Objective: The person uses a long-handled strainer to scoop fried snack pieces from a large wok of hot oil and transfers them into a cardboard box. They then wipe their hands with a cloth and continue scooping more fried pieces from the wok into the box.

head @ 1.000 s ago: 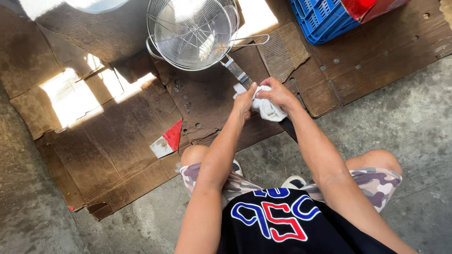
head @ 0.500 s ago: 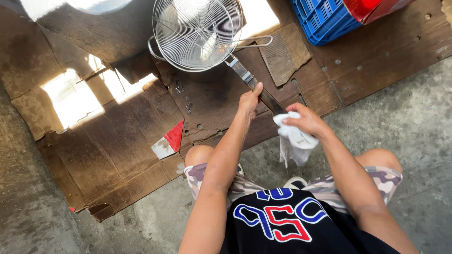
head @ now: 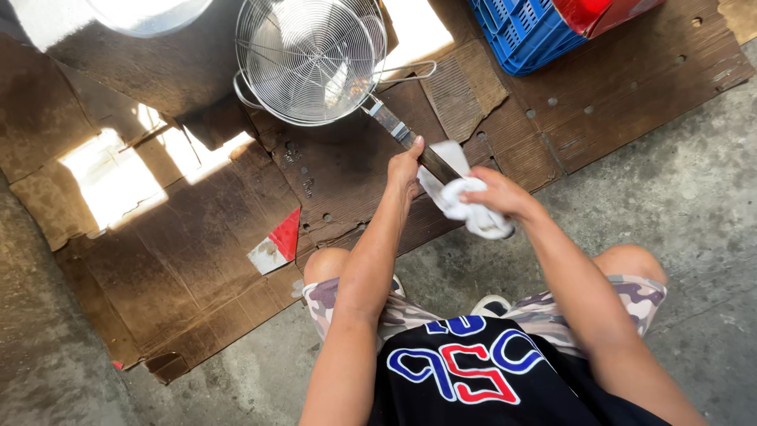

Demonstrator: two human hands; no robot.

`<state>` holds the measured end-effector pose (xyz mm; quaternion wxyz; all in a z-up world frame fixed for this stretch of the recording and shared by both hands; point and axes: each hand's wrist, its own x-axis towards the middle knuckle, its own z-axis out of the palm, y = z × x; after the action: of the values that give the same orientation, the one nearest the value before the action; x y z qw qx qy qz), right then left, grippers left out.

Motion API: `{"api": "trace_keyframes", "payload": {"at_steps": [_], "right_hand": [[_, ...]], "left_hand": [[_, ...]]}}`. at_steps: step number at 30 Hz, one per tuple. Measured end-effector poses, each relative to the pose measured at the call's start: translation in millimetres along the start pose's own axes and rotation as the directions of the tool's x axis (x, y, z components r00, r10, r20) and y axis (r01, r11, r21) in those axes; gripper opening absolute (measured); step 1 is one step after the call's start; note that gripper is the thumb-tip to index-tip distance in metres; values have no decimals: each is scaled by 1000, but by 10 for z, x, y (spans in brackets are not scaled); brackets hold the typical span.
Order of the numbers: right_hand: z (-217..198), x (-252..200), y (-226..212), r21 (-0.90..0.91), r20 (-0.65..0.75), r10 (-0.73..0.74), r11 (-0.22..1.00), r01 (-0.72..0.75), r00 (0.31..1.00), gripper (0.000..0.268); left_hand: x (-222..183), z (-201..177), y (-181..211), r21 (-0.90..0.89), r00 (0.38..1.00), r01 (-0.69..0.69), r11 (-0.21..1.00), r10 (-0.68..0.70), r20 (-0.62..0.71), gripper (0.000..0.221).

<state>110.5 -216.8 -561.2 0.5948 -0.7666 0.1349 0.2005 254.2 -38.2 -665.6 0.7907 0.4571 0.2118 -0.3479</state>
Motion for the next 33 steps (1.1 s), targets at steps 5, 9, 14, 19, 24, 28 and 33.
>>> {"api": "trace_keyframes", "payload": {"at_steps": [5, 9, 14, 19, 24, 28, 33], "right_hand": [[-109, -387, 88, -76, -143, 122, 988, -134, 982, 38], [87, 135, -123, -390, -240, -64, 920, -36, 969, 47], [254, 809, -402, -337, -393, -154, 942, 15, 907, 49], [147, 612, -420, -51, -217, -184, 983, 177, 959, 56], [194, -105, -113, -281, -146, -55, 960, 12, 988, 61], [-46, -427, 111, -200, -6, -179, 964, 174, 984, 51], [67, -42, 78, -265, -124, -77, 963, 41, 989, 45]], "left_hand": [[-52, 77, -38, 235, 985, -103, 966, 132, -110, 53], [-261, 141, 56, 234, 987, 6, 972, 32, -160, 48], [-287, 145, 114, 126, 998, -7, 992, 15, -62, 47], [-147, 155, 63, -50, 999, -44, 998, 42, -31, 45], [-252, 175, 63, -12, 1000, -16, 1000, 16, 1, 51], [-321, 221, 199, 324, 984, -34, 945, 89, -157, 63], [-325, 212, 55, 165, 983, -73, 984, 98, -155, 53]]}}
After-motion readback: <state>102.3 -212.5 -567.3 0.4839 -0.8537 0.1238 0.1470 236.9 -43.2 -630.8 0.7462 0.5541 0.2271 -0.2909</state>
